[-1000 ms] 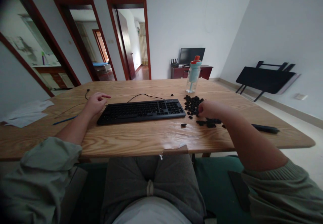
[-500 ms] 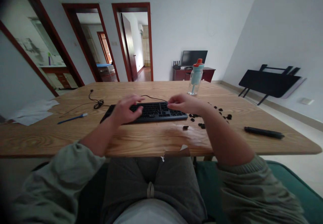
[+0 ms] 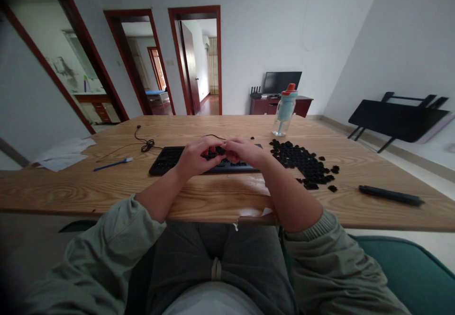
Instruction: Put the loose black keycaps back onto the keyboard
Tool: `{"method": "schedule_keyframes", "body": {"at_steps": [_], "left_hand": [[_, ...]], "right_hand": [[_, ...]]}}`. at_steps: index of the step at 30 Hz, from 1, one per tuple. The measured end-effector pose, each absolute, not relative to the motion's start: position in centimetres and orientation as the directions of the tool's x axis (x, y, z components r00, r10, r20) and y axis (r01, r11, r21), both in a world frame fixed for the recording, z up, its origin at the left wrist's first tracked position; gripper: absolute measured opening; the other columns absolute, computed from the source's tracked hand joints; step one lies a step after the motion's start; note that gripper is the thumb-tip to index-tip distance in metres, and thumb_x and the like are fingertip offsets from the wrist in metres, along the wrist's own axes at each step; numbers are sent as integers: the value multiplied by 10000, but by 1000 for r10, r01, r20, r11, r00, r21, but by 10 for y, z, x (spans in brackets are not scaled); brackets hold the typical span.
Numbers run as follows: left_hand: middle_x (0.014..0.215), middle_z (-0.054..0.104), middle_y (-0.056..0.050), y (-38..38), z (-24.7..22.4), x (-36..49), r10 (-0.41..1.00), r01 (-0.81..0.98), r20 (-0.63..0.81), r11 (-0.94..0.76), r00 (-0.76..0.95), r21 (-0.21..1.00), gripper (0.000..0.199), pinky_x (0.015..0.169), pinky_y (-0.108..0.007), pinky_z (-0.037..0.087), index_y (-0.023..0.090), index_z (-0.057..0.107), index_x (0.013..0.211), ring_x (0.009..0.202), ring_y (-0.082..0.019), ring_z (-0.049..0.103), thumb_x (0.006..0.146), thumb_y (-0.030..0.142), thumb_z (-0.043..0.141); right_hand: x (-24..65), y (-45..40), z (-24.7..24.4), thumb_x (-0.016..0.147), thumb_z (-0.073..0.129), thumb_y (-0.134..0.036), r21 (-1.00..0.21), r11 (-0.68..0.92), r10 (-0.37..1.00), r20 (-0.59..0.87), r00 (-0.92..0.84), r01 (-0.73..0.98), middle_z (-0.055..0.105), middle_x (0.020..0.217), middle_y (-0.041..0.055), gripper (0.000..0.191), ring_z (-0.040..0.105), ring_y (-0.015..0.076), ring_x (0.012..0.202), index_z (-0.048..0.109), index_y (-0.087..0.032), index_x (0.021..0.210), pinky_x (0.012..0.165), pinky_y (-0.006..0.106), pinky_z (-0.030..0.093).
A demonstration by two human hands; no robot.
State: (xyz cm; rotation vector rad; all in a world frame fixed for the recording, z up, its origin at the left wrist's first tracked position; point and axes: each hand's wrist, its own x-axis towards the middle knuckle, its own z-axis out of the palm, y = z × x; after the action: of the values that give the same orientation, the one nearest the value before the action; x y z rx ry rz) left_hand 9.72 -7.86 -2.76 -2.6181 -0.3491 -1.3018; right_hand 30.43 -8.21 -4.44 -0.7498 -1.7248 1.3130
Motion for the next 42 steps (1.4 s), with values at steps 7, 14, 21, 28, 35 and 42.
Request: {"method": "schedule_keyframes", "body": {"at_steps": [7,14,21,28,35,42], "left_hand": [[954,700,-64,-80,-28,97,165,327,798,-944,580,-43,354,793,-304,511,158,658,1124,818,-148,633,844,372,697],[1043,697,-72,-77,-30,98,132,320,837,-946,532,-53,317,789,-282,521,144,657,1149,866,-140,629,850,249,658],[1038,677,-83,-79,-31,97,148,296,807,-954,572,-36,396,887,-306,521,138,647,1235,977,-166,623,852,191,561],[1047,667,-90,-70,-30,89,223,283,690,-959,688,28,374,882,-308,505,150,696,1184,967,-174,618,838,179,558],[991,637,-82,-15,-9,-14,659,601,614,-720,434,348,360,691,-248,457,136,731,1141,750,-119,555,857,309,592],[1030,703,-94,6,-11,-117,945,734,219,-326,242,596,388,842,-302,474,137,730,1059,928,-197,630,743,360,705]], "right_hand": [[306,-80,-45,816,615,-336,-951,296,819,303,-487,-93,421,603,-24,191,358,92,522,549,-162,859,478,238,272],[301,-83,-42,731,713,-287,-922,352,811,385,-440,-158,446,604,-56,283,351,66,491,543,-161,918,469,217,273],[293,-82,-45,697,681,-255,-904,426,803,398,-444,-40,484,646,-46,248,361,60,506,584,-148,899,469,213,282],[287,-81,-51,768,657,-342,-798,571,770,441,-461,190,603,805,27,236,494,120,704,631,-137,882,651,259,405],[288,-85,-54,846,600,-360,-471,510,859,320,-399,720,659,813,39,211,545,142,681,668,-172,917,630,273,387],[286,-83,-56,850,593,-367,-479,492,870,300,-391,727,648,772,32,221,530,139,652,675,-178,929,601,269,377]]}}
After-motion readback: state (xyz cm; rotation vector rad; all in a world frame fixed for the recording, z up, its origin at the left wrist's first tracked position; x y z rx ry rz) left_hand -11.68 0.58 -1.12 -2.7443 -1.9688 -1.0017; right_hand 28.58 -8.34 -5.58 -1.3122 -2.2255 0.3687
